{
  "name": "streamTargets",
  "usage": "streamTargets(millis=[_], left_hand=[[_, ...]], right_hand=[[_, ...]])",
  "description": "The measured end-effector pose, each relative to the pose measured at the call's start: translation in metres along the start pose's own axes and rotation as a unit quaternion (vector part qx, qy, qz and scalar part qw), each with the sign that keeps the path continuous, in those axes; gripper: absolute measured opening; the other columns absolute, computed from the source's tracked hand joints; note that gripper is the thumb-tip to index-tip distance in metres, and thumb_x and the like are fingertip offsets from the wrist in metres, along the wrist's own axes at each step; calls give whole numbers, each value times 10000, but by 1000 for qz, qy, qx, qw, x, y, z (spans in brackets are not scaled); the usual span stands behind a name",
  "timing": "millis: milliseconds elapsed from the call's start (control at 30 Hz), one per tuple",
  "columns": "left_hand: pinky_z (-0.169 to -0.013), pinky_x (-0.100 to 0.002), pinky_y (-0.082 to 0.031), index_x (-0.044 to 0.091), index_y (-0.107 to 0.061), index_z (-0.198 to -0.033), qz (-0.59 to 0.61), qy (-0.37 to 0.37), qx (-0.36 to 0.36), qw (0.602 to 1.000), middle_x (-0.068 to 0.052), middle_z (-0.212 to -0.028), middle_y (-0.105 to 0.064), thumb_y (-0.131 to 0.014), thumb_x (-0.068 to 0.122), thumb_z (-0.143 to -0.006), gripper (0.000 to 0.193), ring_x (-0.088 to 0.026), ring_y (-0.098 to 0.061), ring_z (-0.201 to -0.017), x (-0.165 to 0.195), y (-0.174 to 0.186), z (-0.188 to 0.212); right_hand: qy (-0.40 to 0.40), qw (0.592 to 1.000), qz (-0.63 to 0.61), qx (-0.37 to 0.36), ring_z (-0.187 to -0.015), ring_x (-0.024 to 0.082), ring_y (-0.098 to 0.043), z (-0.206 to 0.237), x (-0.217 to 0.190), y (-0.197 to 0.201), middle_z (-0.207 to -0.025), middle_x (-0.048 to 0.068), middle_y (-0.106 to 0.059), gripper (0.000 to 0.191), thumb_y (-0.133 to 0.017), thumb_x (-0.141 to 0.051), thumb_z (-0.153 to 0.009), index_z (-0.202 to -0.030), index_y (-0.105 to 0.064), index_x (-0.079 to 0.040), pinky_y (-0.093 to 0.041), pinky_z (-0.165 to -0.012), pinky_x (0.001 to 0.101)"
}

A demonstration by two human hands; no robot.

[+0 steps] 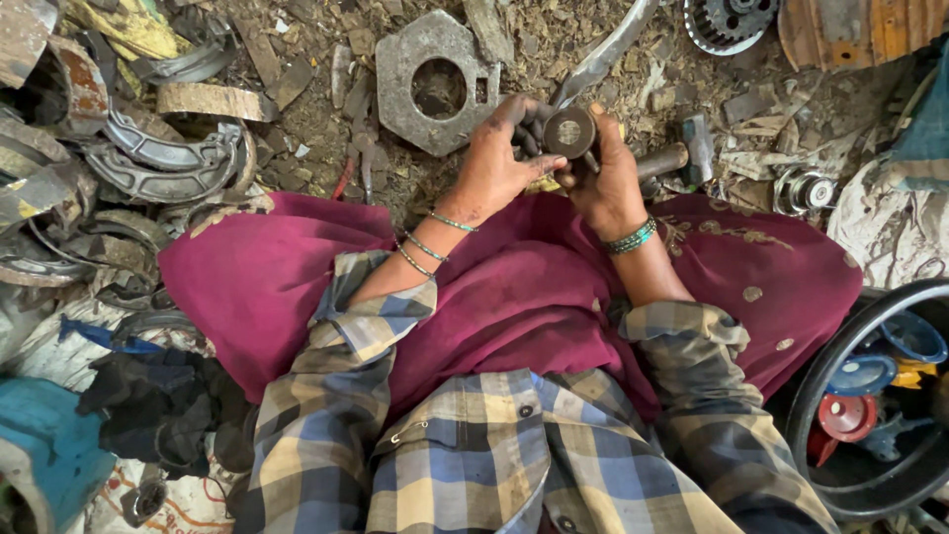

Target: The person sits on the ground and uses a hammer and a metal rod to strike a small metal part placed on a larger metal base. They repeatedly inspect the part, rotate it, and strike it with the hammer.

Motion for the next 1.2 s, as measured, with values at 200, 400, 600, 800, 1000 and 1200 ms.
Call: streamTargets(millis=[200,400,600,800,1000,1200], left_hand=[[-942,-403,-557,48,-598,-1180,-62,-106,12,992,-111,-1145,-678,-964,232,-757,588,-282,-689,-1079,8,-1,2],[-975,-429,-545,29,-583,-1273,-76,-140,-23,987,-190,-1217,-659,-912,218,-813,598,-368,-664,-1132,-7,-4,4],[-849,-449,-567,55,-632,-1220,-116,-153,-26,981,-181,-1093,-719,-921,273,-778,572,-402,-697,-1014,-5,1,-4],[-817,-427,-577,86,-703,-1128,-102,-212,-26,972,-134,-1050,-733,-929,321,-745,502,-353,-729,-961,20,13,3],[-930,-413,-575,90,-708,-1127,-114,-245,-7,963,-143,-1180,-706,-941,370,-688,571,-337,-702,-1090,50,33,13],[-1020,-373,-554,257,-731,-1325,-96,-282,-199,933,-63,-1488,-636,-721,120,-901,445,-289,-693,-1193,44,9,23]], right_hand=[[-24,1000,-4,6,-682,135,-588,0,5,1,-907,27,-676,327,-586,-444,-1053,-1098,-623,-123,-427,-527,271],[-47,998,-39,-30,-645,144,-564,-2,2,4,-870,47,-651,318,-601,-426,-1054,-1076,-618,-109,-414,-505,245],[-127,988,-57,-71,-581,135,-530,-2,4,0,-798,62,-628,339,-562,-444,-1048,-1001,-604,-111,-408,-441,225],[-152,978,-44,-138,-624,132,-512,1,12,-5,-835,66,-621,369,-494,-450,-1073,-1060,-599,-97,-398,-466,217],[-198,965,-46,-167,-625,134,-487,5,23,-6,-891,134,-629,501,-409,-505,-1067,-1145,-613,-55,-400,-481,213],[-187,978,-20,-92,-652,169,-500,-5,42,18,-893,116,-638,505,-390,-520,-1079,-1101,-601,-62,-430,-523,269]])
Point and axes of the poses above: each hand's wrist, its own z-axis away from the middle knuckle, its own y-axis out of the back of the hand, x = y × z, the point moved 8 cm from there along -z, towards the middle knuckle
